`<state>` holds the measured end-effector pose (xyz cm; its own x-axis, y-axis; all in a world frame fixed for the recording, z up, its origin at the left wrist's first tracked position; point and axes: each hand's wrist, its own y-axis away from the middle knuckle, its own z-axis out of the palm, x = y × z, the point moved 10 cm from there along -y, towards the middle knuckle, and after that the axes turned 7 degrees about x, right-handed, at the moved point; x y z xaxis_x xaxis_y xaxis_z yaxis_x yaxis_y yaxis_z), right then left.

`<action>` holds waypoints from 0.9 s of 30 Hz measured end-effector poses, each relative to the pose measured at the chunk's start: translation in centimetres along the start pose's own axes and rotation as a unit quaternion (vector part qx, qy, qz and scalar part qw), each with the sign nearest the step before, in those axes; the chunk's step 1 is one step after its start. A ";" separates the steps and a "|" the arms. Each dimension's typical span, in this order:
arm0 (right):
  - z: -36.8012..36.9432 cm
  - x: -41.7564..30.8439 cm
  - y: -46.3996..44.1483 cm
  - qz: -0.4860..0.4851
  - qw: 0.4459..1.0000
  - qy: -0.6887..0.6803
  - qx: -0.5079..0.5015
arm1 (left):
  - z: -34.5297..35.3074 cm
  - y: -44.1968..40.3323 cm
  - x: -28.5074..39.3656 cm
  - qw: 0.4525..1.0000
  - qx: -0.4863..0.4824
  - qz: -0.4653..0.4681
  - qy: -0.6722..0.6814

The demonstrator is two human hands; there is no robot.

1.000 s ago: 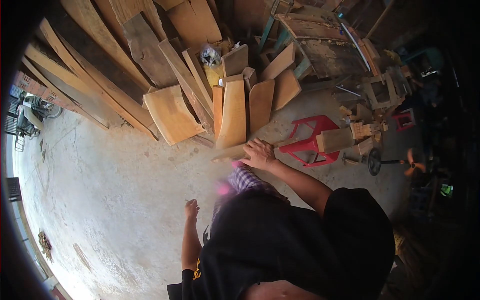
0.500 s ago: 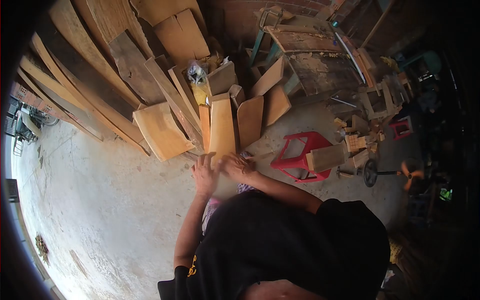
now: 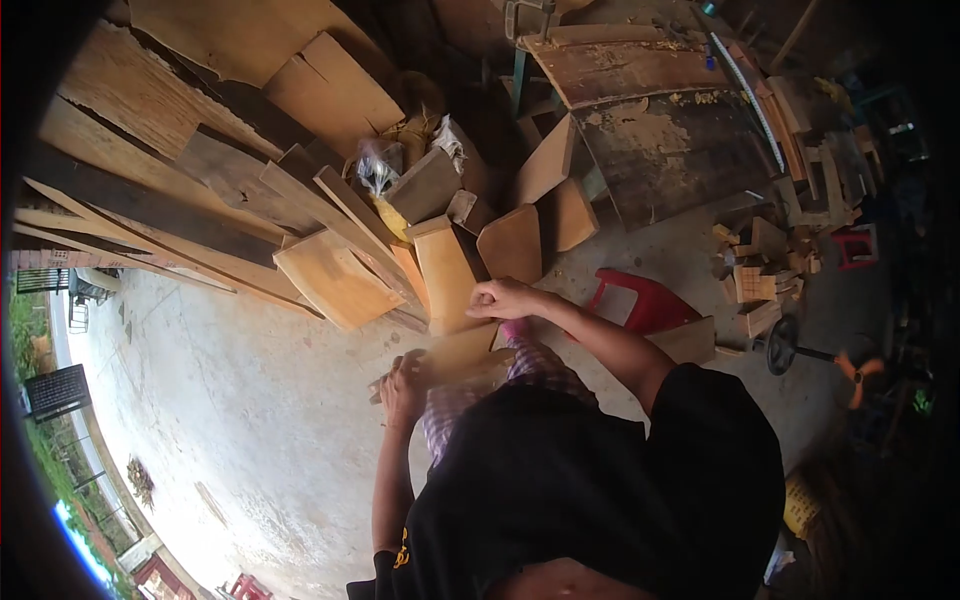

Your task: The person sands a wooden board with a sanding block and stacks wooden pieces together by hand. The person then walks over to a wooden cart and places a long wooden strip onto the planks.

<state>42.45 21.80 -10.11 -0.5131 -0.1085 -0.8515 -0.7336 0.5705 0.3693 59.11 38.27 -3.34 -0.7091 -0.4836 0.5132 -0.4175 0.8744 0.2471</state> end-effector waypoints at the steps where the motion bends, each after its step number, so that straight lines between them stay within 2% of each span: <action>1: -0.5 1.8 -1.8 0.004 0.998 0.056 0.009 | 0.7 -0.2 0.7 0.998 0.004 0.019 -0.064; 2: -1.2 2.8 -3.5 0.007 0.994 0.111 0.020 | 1.2 -0.3 1.2 0.991 0.008 0.038 -0.128; 3: -1.2 3.6 -5.3 0.043 0.993 0.106 -0.008 | 0.5 -0.4 2.1 0.991 0.029 0.029 -0.131; 4: -1.1 3.9 -7.2 0.038 0.994 0.100 -0.008 | -0.2 -0.7 2.9 0.989 0.050 0.020 -0.135; 6: -1.6 5.0 -11.6 0.027 0.985 0.147 0.086 | 0.1 -1.2 2.6 0.988 0.040 0.020 -0.145; 8: -0.1 6.5 -16.7 0.003 0.981 0.160 0.108 | 0.1 -1.9 3.3 0.989 0.003 0.019 -0.149; 10: -1.2 5.5 -19.1 -0.006 0.963 0.201 0.179 | 0.4 -2.2 3.4 0.985 -0.020 0.012 -0.174; 11: -0.9 6.0 -20.6 0.034 0.964 0.216 0.148 | 0.1 -2.3 3.7 0.988 0.007 0.026 -0.155; 14: 0.9 8.6 -23.4 0.059 0.950 0.282 0.117 | -0.3 -2.2 3.7 0.986 0.066 0.057 -0.142; 15: 1.1 8.2 -23.0 -0.014 0.919 0.337 0.203 | -0.9 -2.1 4.2 0.981 0.102 0.086 -0.143; 18: 1.9 10.5 -24.0 0.023 0.925 0.343 0.164 | -0.7 -2.0 4.0 0.985 0.076 0.085 -0.133; 20: 2.1 9.4 -20.9 0.039 0.913 0.381 0.140 | -0.6 -1.9 3.7 0.986 0.066 0.081 -0.128; 22: 5.0 11.3 -18.7 -0.008 0.941 0.332 0.068 | -0.5 -1.7 3.6 0.986 0.077 0.093 -0.117; 24: 5.9 9.2 -13.9 -0.115 0.938 0.299 0.130 | -0.7 -1.7 4.0 0.987 0.081 0.092 -0.107; 26: 8.5 9.0 -10.9 -0.090 0.960 0.264 -0.001 | -0.7 -1.7 4.0 0.987 0.084 0.090 -0.099; 27: 9.6 8.9 -9.5 -0.077 0.964 0.254 -0.028 | -0.7 -1.8 3.9 0.987 0.088 0.087 -0.102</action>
<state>49.11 23.22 -24.75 -0.5384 -0.5813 -0.6101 -0.8338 0.4723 0.2858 57.53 34.83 -1.19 -0.8712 -0.3394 0.3546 -0.3583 0.9335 0.0132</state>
